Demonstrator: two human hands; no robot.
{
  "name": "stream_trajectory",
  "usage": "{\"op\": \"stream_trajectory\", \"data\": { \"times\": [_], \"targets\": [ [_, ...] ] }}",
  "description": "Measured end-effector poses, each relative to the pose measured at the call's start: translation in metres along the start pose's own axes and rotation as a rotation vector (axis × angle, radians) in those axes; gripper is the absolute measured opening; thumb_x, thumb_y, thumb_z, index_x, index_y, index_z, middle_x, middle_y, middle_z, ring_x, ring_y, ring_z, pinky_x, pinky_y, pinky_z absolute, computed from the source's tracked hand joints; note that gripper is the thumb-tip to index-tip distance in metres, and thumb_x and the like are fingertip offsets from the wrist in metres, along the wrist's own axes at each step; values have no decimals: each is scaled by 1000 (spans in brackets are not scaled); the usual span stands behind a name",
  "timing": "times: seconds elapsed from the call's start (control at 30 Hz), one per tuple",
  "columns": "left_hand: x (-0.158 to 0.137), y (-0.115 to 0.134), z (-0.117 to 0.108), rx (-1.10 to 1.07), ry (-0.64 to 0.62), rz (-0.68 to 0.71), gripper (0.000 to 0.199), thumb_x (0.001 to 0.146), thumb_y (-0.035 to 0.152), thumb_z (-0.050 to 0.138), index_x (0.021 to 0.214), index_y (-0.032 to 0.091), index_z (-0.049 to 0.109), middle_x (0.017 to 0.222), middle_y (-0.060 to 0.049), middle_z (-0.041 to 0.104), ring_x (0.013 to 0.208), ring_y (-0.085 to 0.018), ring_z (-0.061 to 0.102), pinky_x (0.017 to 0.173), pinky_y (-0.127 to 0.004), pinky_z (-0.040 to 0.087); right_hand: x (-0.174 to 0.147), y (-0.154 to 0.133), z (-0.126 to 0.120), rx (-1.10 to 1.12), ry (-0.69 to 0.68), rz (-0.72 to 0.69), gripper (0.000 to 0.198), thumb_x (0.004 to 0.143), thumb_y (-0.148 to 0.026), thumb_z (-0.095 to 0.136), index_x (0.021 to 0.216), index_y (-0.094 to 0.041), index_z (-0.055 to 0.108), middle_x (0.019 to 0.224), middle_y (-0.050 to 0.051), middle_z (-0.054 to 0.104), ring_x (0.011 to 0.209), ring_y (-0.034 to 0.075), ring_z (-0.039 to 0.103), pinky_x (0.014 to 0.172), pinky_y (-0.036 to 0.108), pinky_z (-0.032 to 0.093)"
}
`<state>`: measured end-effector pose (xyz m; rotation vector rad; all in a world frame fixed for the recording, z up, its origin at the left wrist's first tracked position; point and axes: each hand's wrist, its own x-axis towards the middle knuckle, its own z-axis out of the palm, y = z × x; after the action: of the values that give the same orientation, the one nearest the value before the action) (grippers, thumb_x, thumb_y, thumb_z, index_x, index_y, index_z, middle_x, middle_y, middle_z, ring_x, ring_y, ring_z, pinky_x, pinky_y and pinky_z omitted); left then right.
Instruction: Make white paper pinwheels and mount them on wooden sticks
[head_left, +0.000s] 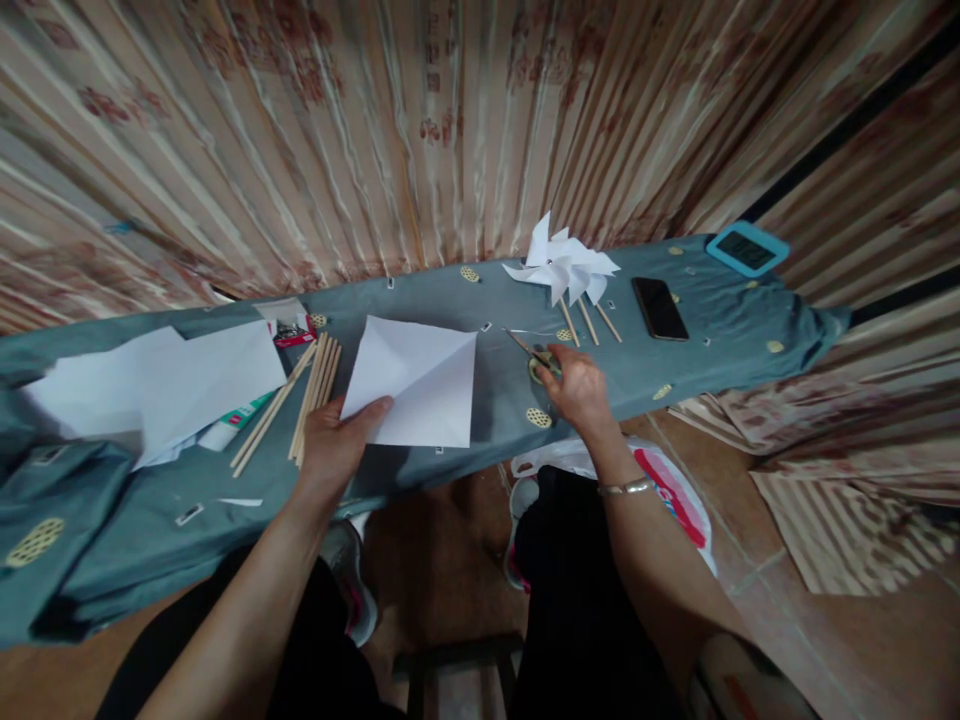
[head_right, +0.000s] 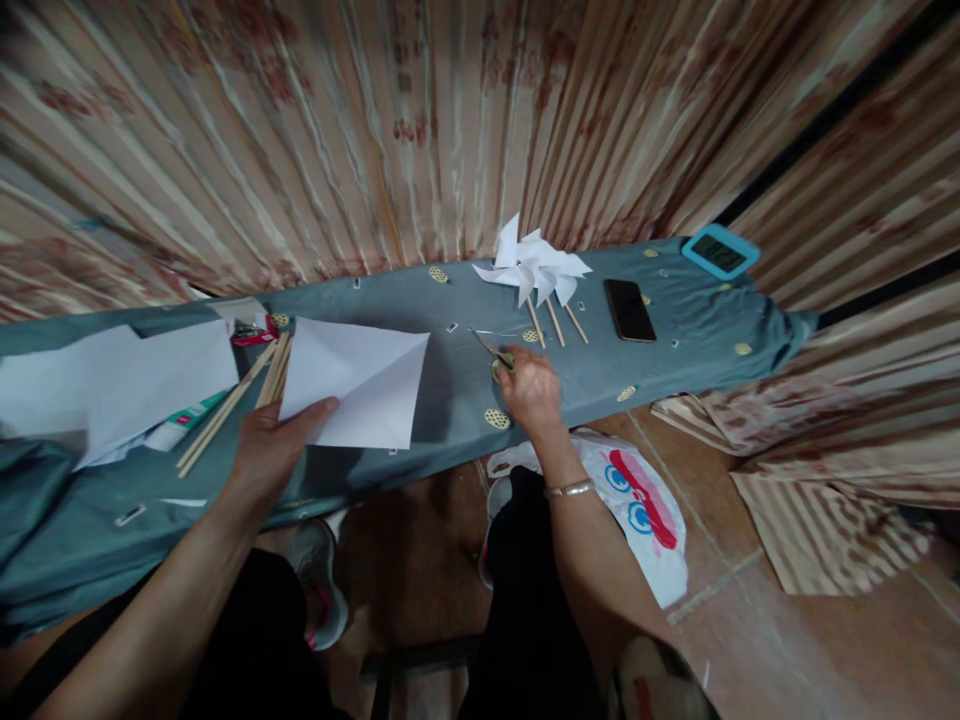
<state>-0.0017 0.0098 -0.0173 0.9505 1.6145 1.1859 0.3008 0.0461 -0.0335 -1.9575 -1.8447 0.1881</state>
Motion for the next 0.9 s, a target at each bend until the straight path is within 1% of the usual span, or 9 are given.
{"op": "stream_trajectory", "data": {
  "times": [0.13, 0.27, 0.33, 0.43, 0.5, 0.57, 0.67, 0.77, 0.9],
  "targets": [
    [6, 6, 1, 76, 31, 77, 45, 60, 47, 80, 93, 17, 74, 87, -7, 77, 83, -29, 72, 70, -36, 61, 7, -3, -2, -235, -129, -23, 38, 90, -25, 51, 123, -10, 63, 110, 21, 71, 103, 31, 65, 90, 38, 48],
    [8, 12, -1, 125, 80, 147, 41, 63, 47, 79, 92, 18, 75, 87, -5, 77, 86, -29, 72, 75, -39, 61, 5, -8, -5, -210, -161, 1, 35, 88, -24, 54, 120, -13, 65, 105, 18, 73, 99, 31, 69, 87, 39, 49],
    [9, 16, -4, 142, 105, 203, 39, 66, 46, 78, 95, 20, 75, 95, -3, 77, 94, -28, 71, 86, -40, 59, 0, -7, -6, -28, -162, 58, 35, 84, -25, 60, 116, -16, 67, 100, 14, 75, 93, 28, 70, 85, 39, 51],
    [10, 20, -10, 132, 137, 255, 35, 69, 44, 77, 97, 22, 74, 104, -1, 76, 103, -27, 69, 96, -39, 55, -12, -7, -6, 522, -257, 200, 36, 76, -31, 70, 109, -16, 68, 88, 8, 75, 77, 22, 71, 70, 33, 53],
    [11, 22, -14, 82, 145, 252, 34, 69, 43, 77, 97, 23, 74, 102, -1, 77, 101, -26, 69, 93, -38, 56, -21, -11, -5, 902, -395, 275, 44, 70, -37, 77, 108, -18, 67, 87, 6, 75, 71, 19, 70, 60, 29, 51],
    [12, 23, -17, 23, 160, 229, 35, 68, 43, 77, 96, 22, 74, 98, -1, 77, 95, -26, 70, 87, -38, 58, -31, -20, -4, 1147, -495, 306, 48, 64, -39, 83, 106, -20, 68, 89, 5, 75, 73, 17, 70, 60, 26, 50],
    [13, 25, -22, 7, 225, 201, 35, 63, 44, 79, 87, 19, 73, 88, -2, 77, 90, -27, 71, 77, -36, 60, -44, -38, -1, 1291, -648, 272, 50, 62, -40, 87, 106, -21, 71, 85, 2, 74, 68, 12, 65, 58, 23, 48],
    [14, 27, -26, 10, 277, 219, 30, 62, 43, 79, 79, 20, 72, 82, -3, 76, 90, -28, 70, 70, -35, 60, -55, -51, 2, 1316, -809, 140, 50, 66, -42, 85, 110, -21, 73, 83, 1, 72, 68, 10, 60, 57, 20, 45],
    [15, 24, -28, 33, 260, 244, 28, 64, 42, 79, 79, 20, 72, 82, -3, 75, 88, -28, 70, 71, -34, 60, -65, -58, 5, 1294, -923, 10, 52, 70, -40, 83, 117, -22, 70, 90, 3, 70, 71, 10, 57, 58, 20, 44]
  ]
}}
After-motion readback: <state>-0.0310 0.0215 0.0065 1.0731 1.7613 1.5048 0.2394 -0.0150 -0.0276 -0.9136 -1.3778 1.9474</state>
